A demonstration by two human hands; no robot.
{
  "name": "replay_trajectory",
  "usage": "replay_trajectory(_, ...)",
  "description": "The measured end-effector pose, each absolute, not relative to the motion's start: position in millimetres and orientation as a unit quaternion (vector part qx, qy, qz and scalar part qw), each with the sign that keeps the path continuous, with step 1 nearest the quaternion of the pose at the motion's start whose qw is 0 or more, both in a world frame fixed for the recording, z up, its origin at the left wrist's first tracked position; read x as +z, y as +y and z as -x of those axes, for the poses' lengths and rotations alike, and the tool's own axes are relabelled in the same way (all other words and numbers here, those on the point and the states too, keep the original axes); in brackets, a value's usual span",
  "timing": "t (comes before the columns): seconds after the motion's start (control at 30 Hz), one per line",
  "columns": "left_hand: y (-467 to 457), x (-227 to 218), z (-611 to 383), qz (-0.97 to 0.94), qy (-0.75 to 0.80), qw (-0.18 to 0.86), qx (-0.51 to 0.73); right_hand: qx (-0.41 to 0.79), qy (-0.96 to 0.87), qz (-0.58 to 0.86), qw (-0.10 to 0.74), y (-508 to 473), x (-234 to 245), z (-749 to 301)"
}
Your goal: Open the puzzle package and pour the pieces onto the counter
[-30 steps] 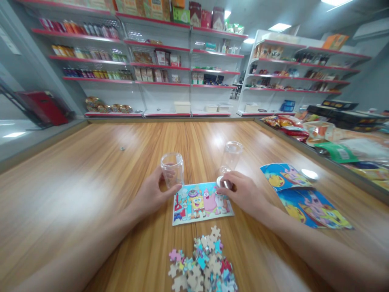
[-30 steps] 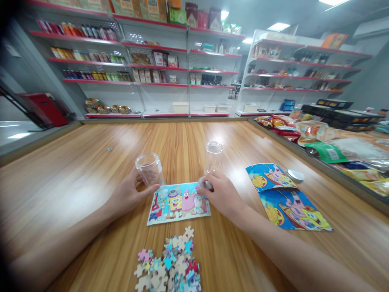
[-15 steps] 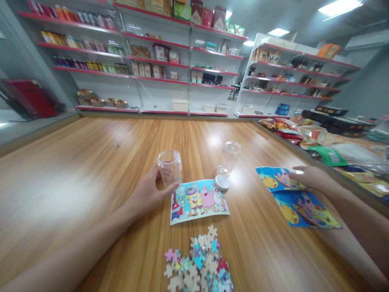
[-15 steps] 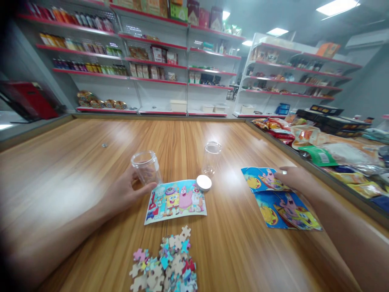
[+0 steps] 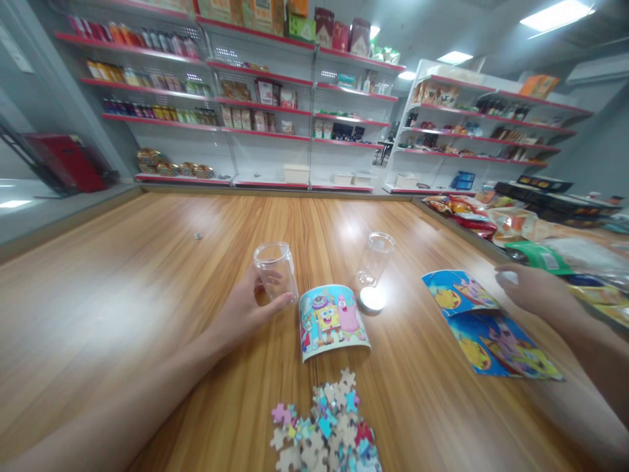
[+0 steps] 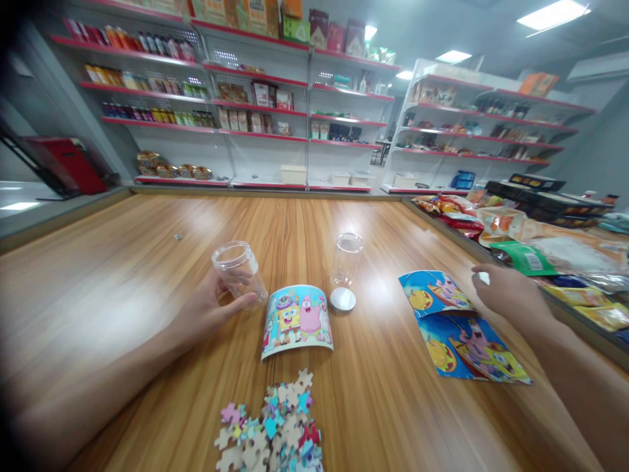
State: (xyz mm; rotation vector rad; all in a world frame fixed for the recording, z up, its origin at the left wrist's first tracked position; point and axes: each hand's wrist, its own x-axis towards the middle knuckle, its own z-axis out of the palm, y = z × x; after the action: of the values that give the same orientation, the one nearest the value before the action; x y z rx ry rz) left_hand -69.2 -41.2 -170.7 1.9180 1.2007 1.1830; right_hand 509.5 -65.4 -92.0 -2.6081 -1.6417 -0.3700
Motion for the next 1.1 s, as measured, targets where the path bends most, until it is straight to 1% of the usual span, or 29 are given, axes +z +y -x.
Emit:
replay_trajectory(0.1,-42,-171,69,-0.72,0.448,0.288,0.444,-0.173,-0.583,0.79,0.076,-82,-68,-451)
replay_trajectory(0.13,-41,-171,69,-0.717,0.452,0.286,0.446,-0.18,-0.639,0.735,0.139,-89,-61,-423)
replay_trajectory(0.2,-41,-170,70,-0.712,0.47,0.27,0.447,-0.115,-0.742,0.616,0.236,-102,-52,-363)
replay_trajectory(0.23,-41,-170,70,-0.709,0.483,0.254,0.447,-0.071,-0.785,0.561,0.254,-107,-50,-333)
replay_trajectory(0.33,-41,-168,72,-0.699,0.526,0.191,0.444,0.023,-0.846,0.455,0.276,-115,-54,-256)
replay_trajectory(0.4,-40,-167,73,-0.69,0.548,0.154,0.446,0.047,-0.869,0.402,0.285,-112,-62,-221)
replay_trajectory(0.47,-40,-166,73,-0.682,0.562,0.136,0.447,0.062,-0.885,0.377,0.268,-104,-72,-199)
replay_trajectory(0.6,-42,-162,71,-0.666,0.59,0.145,0.433,0.068,-0.898,0.408,0.148,-89,-94,-181)
replay_trajectory(0.67,-44,-160,69,-0.662,0.597,0.151,0.428,0.077,-0.893,0.429,0.114,-85,-105,-181)
replay_trajectory(0.77,-45,-157,67,-0.66,0.595,0.156,0.432,0.095,-0.888,0.434,0.121,-85,-114,-185)
replay_trajectory(0.9,-45,-157,68,-0.653,0.583,0.159,0.457,0.111,-0.884,0.432,0.138,-88,-115,-188)
replay_trajectory(1.0,-49,-156,67,-0.672,0.525,0.148,0.501,0.137,-0.875,0.437,0.156,-88,-117,-189)
replay_trajectory(1.1,-56,-155,63,-0.731,0.459,0.152,0.482,0.15,-0.865,0.442,0.184,-86,-123,-190)
